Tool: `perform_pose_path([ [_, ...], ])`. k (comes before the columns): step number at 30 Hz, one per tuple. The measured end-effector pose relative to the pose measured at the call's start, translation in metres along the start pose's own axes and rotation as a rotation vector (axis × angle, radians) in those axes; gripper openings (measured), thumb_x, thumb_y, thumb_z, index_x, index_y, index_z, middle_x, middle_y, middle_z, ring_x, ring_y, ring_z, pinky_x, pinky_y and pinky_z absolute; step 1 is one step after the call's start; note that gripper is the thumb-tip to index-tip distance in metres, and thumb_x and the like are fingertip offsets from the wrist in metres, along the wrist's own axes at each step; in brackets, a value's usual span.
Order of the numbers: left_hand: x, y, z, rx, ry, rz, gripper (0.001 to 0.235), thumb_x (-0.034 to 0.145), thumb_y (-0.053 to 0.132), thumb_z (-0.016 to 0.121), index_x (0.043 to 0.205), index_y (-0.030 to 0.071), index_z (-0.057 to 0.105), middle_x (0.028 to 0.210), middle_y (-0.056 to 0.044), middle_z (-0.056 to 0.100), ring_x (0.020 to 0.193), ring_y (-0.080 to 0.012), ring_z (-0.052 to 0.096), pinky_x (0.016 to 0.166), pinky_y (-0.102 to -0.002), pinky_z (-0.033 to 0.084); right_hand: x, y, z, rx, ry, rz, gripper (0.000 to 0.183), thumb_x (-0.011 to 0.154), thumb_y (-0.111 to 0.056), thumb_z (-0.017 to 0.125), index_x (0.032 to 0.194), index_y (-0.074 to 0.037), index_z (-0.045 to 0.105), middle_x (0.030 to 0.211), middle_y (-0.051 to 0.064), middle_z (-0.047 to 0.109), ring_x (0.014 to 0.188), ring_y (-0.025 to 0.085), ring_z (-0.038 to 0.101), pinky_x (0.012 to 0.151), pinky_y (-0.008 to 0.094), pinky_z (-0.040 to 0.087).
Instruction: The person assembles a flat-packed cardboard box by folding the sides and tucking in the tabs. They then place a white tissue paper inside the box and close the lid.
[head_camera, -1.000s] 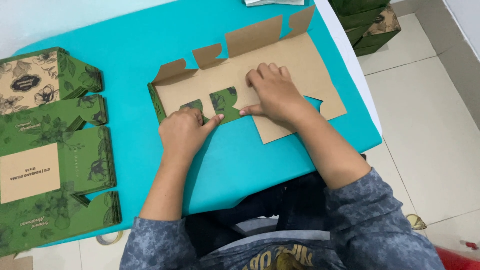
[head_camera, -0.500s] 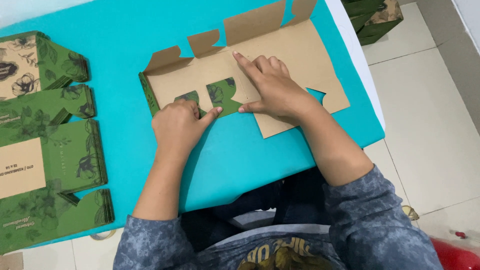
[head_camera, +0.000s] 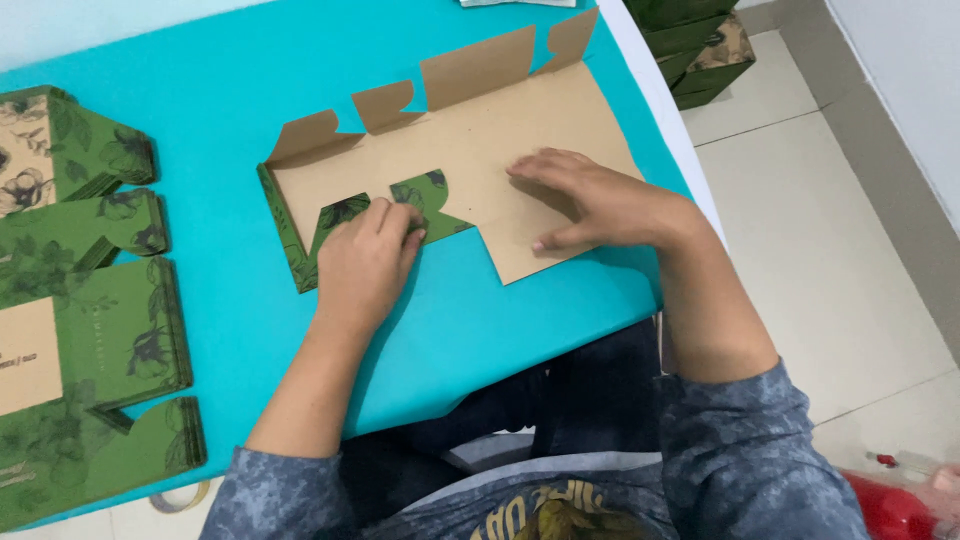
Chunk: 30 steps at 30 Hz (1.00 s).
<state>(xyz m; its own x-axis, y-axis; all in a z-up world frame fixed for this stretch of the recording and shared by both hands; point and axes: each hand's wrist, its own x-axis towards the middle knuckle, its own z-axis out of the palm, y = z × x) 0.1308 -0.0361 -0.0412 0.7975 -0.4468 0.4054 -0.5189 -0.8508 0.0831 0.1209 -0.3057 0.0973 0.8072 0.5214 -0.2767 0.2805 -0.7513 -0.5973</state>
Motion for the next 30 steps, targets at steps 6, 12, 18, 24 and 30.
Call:
perform_pose_path([
  [6, 0.009, 0.018, -0.019, -0.146, -0.013, 0.218, 0.018, 0.093, 0.023, 0.054, 0.109, 0.018, 0.061, 0.108, 0.003, 0.054, 0.081, -0.0192, 0.062, 0.067, -0.032, 0.051, -0.035, 0.043, 0.024, -0.122, 0.059, 0.039, 0.075, 0.071, -0.016, 0.075, 0.138, -0.003, 0.045, 0.148, 0.022, 0.036, 0.14, 0.047, 0.018, 0.112, 0.057, 0.014],
  [12, 0.006, 0.028, -0.013, 0.033, 0.09, 0.21, 0.026, 0.092, 0.039, 0.054, 0.112, 0.024, 0.062, 0.105, 0.007, 0.062, 0.078, -0.0169, 0.064, 0.068, -0.031, 0.049, -0.034, 0.059, 0.038, -0.198, 0.213, 0.02, 0.053, 0.081, -0.023, 0.068, 0.131, -0.012, 0.055, 0.137, 0.011, 0.053, 0.136, 0.034, 0.036, 0.113, 0.05, 0.024],
  [18, 0.003, 0.026, -0.001, 0.006, -0.008, 0.243, 0.035, 0.091, 0.038, 0.054, 0.118, 0.016, 0.059, 0.105, 0.0, 0.054, 0.092, -0.0194, 0.058, 0.064, -0.032, 0.056, -0.019, 0.074, 0.031, 0.011, 0.452, 0.094, 0.027, 0.093, -0.021, 0.06, 0.118, -0.013, 0.059, 0.104, 0.007, 0.068, 0.102, 0.028, 0.065, 0.088, 0.044, 0.051],
  [24, 0.011, 0.037, -0.027, 0.026, -0.156, 0.225, 0.054, 0.093, 0.06, 0.035, 0.137, 0.031, 0.047, 0.099, -0.001, 0.051, 0.09, -0.021, 0.055, 0.069, -0.035, 0.057, 0.029, 0.123, 0.054, 0.018, 0.644, 0.107, 0.044, 0.092, -0.022, 0.069, 0.124, -0.003, 0.045, 0.088, 0.008, 0.06, 0.075, 0.021, 0.065, 0.061, 0.036, 0.055],
  [30, 0.016, 0.043, -0.022, 0.105, -0.246, 0.182, 0.055, 0.093, 0.064, 0.028, 0.134, 0.033, 0.05, 0.097, 0.0, 0.046, 0.089, -0.0196, 0.055, 0.071, -0.034, 0.056, 0.028, 0.071, 0.036, -0.259, 0.579, 0.176, 0.053, 0.087, -0.019, 0.07, 0.128, 0.0, 0.042, 0.095, 0.01, 0.049, 0.08, 0.033, 0.064, 0.061, 0.044, 0.054],
])
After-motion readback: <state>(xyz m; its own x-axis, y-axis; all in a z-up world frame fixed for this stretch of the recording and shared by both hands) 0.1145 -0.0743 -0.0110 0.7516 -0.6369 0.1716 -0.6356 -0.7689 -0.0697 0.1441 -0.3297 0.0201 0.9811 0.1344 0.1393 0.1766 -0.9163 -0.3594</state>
